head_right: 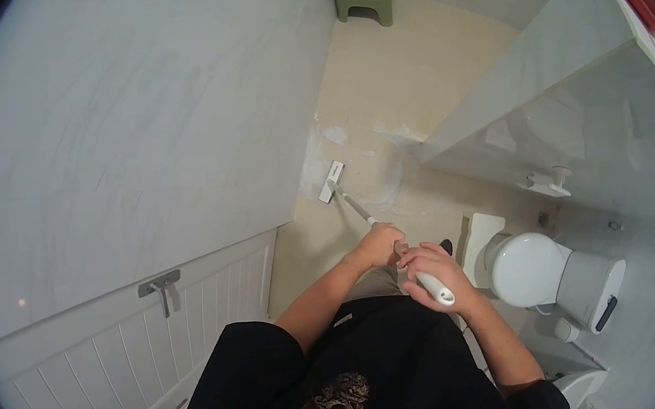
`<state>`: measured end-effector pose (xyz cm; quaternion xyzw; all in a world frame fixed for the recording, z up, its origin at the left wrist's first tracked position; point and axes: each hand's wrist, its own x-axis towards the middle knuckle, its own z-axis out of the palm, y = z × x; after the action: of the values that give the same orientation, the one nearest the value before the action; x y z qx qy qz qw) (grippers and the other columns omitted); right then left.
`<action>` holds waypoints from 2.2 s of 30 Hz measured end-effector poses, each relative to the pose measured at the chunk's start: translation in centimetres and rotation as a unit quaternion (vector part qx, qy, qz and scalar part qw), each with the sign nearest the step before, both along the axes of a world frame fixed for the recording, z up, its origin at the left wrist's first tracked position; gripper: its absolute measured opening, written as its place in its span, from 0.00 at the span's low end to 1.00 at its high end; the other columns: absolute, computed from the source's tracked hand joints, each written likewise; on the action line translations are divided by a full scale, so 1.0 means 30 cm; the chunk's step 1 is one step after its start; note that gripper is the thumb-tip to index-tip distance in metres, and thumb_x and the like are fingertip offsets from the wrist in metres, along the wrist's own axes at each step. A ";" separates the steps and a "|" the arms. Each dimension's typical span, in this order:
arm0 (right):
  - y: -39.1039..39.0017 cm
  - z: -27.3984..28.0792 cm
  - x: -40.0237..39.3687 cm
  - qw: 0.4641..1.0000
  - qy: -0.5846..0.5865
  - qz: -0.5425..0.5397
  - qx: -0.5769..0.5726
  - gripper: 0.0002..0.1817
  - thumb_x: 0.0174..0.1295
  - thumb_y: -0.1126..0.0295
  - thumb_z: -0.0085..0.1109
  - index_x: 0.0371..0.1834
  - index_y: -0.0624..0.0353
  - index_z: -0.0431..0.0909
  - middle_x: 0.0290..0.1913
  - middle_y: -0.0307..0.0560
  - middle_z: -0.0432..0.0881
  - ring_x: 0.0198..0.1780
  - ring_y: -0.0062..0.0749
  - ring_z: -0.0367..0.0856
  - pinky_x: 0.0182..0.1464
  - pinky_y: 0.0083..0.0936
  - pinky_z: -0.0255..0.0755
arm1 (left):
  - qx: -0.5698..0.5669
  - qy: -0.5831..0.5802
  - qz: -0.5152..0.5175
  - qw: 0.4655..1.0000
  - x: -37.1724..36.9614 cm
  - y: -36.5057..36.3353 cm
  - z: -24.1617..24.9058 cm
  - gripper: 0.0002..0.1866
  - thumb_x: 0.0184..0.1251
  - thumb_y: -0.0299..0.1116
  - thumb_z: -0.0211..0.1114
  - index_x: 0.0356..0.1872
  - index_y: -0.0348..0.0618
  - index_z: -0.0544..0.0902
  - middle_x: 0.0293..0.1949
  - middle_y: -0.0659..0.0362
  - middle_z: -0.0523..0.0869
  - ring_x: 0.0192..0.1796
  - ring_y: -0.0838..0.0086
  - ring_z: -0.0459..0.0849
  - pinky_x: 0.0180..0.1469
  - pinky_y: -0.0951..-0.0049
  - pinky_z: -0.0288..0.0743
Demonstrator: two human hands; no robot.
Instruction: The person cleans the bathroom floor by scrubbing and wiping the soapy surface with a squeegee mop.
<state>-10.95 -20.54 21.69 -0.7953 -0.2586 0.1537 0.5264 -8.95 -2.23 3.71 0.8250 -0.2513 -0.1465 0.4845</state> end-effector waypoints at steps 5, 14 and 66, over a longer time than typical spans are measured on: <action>0.008 0.021 -0.019 0.995 0.012 0.046 0.092 0.12 0.50 0.78 0.69 0.26 0.57 0.71 0.34 0.46 0.81 0.45 0.47 0.84 0.58 0.44 0.75 | -0.027 0.032 0.023 0.999 -0.020 0.033 0.027 0.12 0.45 0.34 0.69 0.14 0.42 0.76 0.22 0.47 0.82 0.33 0.46 0.82 0.40 0.53 0.75; 0.132 -0.016 -0.045 0.956 -0.055 0.254 0.132 0.14 0.46 0.80 0.68 0.18 0.56 0.68 0.25 0.45 0.72 0.30 0.44 0.76 0.40 0.38 0.75 | -0.019 -0.061 0.164 0.984 -0.198 0.105 0.146 0.11 0.44 0.28 0.72 0.21 0.41 0.74 0.25 0.55 0.80 0.33 0.57 0.81 0.53 0.55 0.77; -0.163 -0.288 -0.079 0.967 -0.049 0.214 0.131 0.10 0.58 0.81 0.59 0.22 0.61 0.70 0.24 0.49 0.72 0.31 0.47 0.73 0.42 0.35 0.71 | -0.094 -0.102 0.385 0.913 -0.305 -0.359 -0.065 0.15 0.43 0.43 0.67 0.19 0.46 0.72 0.24 0.54 0.76 0.35 0.53 0.76 0.41 0.58 0.67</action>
<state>-13.33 -25.43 13.04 -0.6519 -0.4662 0.1878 0.5678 -18.11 -13.01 1.77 0.8188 0.0250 0.1604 0.5506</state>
